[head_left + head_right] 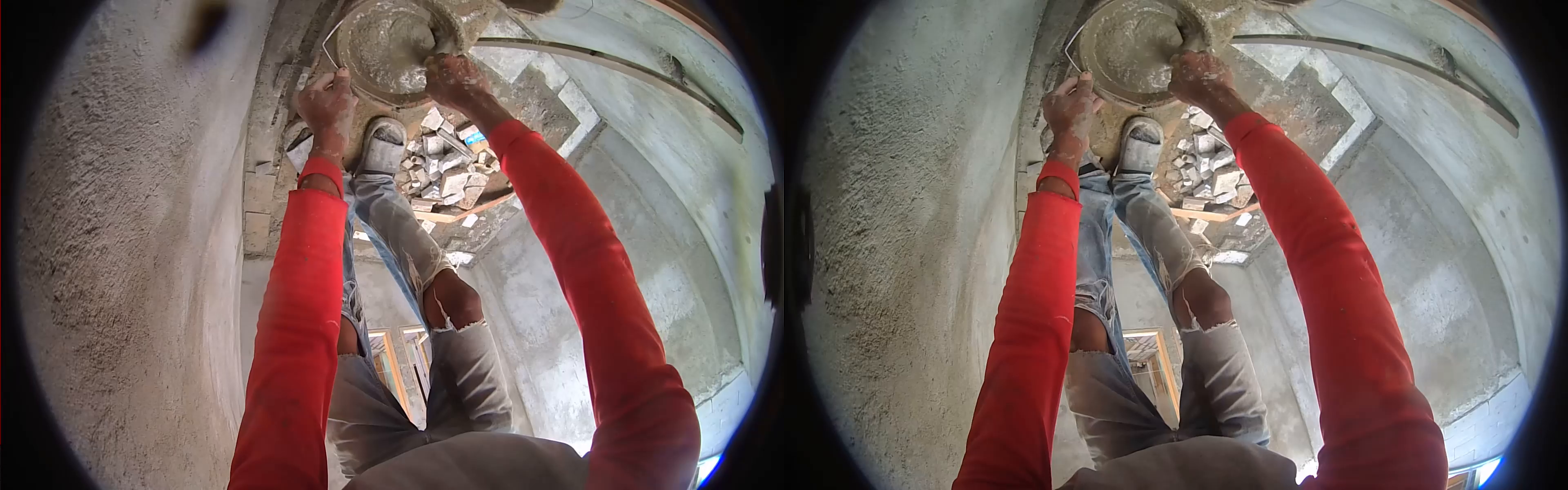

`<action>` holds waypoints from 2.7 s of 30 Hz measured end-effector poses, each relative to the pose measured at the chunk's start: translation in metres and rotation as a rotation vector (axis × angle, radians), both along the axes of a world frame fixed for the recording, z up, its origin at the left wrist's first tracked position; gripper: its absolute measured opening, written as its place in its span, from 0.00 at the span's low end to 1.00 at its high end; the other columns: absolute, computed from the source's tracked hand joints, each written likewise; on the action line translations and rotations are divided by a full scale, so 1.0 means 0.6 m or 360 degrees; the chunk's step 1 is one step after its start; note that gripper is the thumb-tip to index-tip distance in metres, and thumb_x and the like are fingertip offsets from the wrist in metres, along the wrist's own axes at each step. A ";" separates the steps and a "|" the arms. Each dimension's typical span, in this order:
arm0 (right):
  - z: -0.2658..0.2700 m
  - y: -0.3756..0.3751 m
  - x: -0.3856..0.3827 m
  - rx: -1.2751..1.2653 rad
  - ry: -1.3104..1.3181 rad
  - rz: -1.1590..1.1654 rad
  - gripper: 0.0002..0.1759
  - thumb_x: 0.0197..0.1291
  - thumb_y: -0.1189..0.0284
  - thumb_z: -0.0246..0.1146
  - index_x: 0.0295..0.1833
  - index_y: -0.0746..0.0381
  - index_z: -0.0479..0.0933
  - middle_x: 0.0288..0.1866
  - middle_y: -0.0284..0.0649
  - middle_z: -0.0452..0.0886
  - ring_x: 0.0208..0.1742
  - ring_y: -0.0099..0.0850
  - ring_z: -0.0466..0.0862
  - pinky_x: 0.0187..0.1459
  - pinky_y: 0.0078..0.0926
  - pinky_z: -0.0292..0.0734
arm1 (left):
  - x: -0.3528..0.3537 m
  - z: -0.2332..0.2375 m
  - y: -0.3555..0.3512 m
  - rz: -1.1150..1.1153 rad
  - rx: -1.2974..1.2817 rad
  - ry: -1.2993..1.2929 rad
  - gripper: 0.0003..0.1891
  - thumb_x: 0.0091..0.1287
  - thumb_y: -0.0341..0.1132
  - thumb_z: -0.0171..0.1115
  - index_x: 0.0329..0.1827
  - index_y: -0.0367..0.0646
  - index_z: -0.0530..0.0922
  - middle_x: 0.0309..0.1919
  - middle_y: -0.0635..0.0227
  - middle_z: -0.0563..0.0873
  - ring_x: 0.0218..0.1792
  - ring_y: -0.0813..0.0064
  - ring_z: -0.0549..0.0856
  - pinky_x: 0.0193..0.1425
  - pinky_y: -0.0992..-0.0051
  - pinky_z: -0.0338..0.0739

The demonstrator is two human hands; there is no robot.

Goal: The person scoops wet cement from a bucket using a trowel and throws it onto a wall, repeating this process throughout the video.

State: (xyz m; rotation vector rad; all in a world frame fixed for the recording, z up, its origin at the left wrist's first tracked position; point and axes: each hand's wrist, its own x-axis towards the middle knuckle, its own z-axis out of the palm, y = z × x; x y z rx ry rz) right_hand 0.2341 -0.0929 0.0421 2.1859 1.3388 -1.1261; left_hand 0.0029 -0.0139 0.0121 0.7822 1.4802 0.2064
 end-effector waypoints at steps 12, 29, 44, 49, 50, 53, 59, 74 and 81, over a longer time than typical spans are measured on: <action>0.066 -0.087 -0.009 0.0716 0.0946 -0.0599 0.11 0.77 0.64 0.66 0.51 0.60 0.85 0.41 0.31 0.86 0.36 0.21 0.85 0.33 0.20 0.83 | 0.022 0.039 -0.019 0.0156 -0.0082 -0.0200 0.26 0.77 0.41 0.72 0.62 0.20 0.82 0.47 0.52 0.89 0.45 0.66 0.90 0.57 0.60 0.92; 0.094 -0.021 0.006 0.0416 0.0124 -0.0069 0.16 0.76 0.59 0.56 0.50 0.54 0.86 0.44 0.42 0.91 0.47 0.38 0.91 0.48 0.34 0.89 | 0.019 0.028 -0.021 0.0191 -0.0065 -0.0113 0.23 0.78 0.39 0.71 0.61 0.22 0.84 0.45 0.56 0.89 0.41 0.66 0.90 0.58 0.57 0.92; 0.074 0.008 -0.102 0.0199 -0.0025 0.0206 0.11 0.71 0.62 0.60 0.47 0.53 0.86 0.38 0.37 0.89 0.32 0.32 0.88 0.36 0.33 0.87 | 0.015 0.014 -0.017 0.0170 -0.0105 -0.0148 0.23 0.78 0.37 0.71 0.62 0.20 0.82 0.50 0.47 0.91 0.49 0.56 0.93 0.58 0.57 0.93; 0.208 0.003 -0.041 0.0420 0.0157 0.0141 0.13 0.79 0.61 0.57 0.49 0.52 0.86 0.28 0.34 0.85 0.17 0.28 0.77 0.20 0.32 0.77 | 0.020 0.007 -0.008 0.0199 -0.0114 -0.0191 0.21 0.78 0.37 0.71 0.60 0.23 0.84 0.47 0.53 0.91 0.45 0.63 0.92 0.57 0.59 0.93; 0.192 -0.007 -0.019 0.0629 0.0019 0.0155 0.13 0.79 0.61 0.56 0.49 0.53 0.86 0.30 0.34 0.85 0.18 0.27 0.77 0.21 0.32 0.78 | 0.019 0.005 -0.012 0.0210 -0.0102 -0.0212 0.20 0.78 0.37 0.71 0.60 0.24 0.85 0.47 0.53 0.91 0.45 0.63 0.92 0.57 0.59 0.93; 0.170 0.071 -0.039 -0.0079 -0.0045 -0.0128 0.10 0.70 0.66 0.58 0.44 0.52 0.86 0.36 0.36 0.89 0.31 0.29 0.88 0.33 0.30 0.85 | 0.018 0.018 -0.021 0.0180 -0.0146 -0.0161 0.20 0.79 0.37 0.70 0.60 0.25 0.85 0.47 0.54 0.91 0.48 0.63 0.92 0.59 0.59 0.92; 0.239 0.038 -0.066 -0.0090 0.0062 0.0193 0.10 0.70 0.65 0.61 0.46 0.55 0.86 0.43 0.36 0.90 0.38 0.34 0.91 0.43 0.36 0.90 | 0.017 0.013 -0.015 0.0140 -0.0148 -0.0157 0.20 0.79 0.38 0.70 0.61 0.25 0.85 0.50 0.54 0.90 0.49 0.62 0.91 0.63 0.57 0.90; 0.179 0.034 0.049 0.0926 -0.0341 0.1050 0.33 0.69 0.62 0.65 0.79 0.57 0.73 0.71 0.53 0.81 0.64 0.47 0.85 0.64 0.51 0.80 | 0.024 0.025 -0.035 0.0204 0.0045 -0.0160 0.19 0.77 0.41 0.71 0.46 0.26 0.88 0.29 0.63 0.87 0.29 0.73 0.85 0.40 0.66 0.88; 0.048 0.057 0.009 0.0119 -0.0292 0.0529 0.20 0.73 0.65 0.56 0.64 0.57 0.84 0.62 0.45 0.88 0.61 0.42 0.88 0.64 0.47 0.83 | -0.007 -0.010 -0.046 0.0083 0.0142 -0.0009 0.17 0.80 0.38 0.66 0.43 0.28 0.88 0.34 0.62 0.87 0.34 0.72 0.86 0.52 0.60 0.93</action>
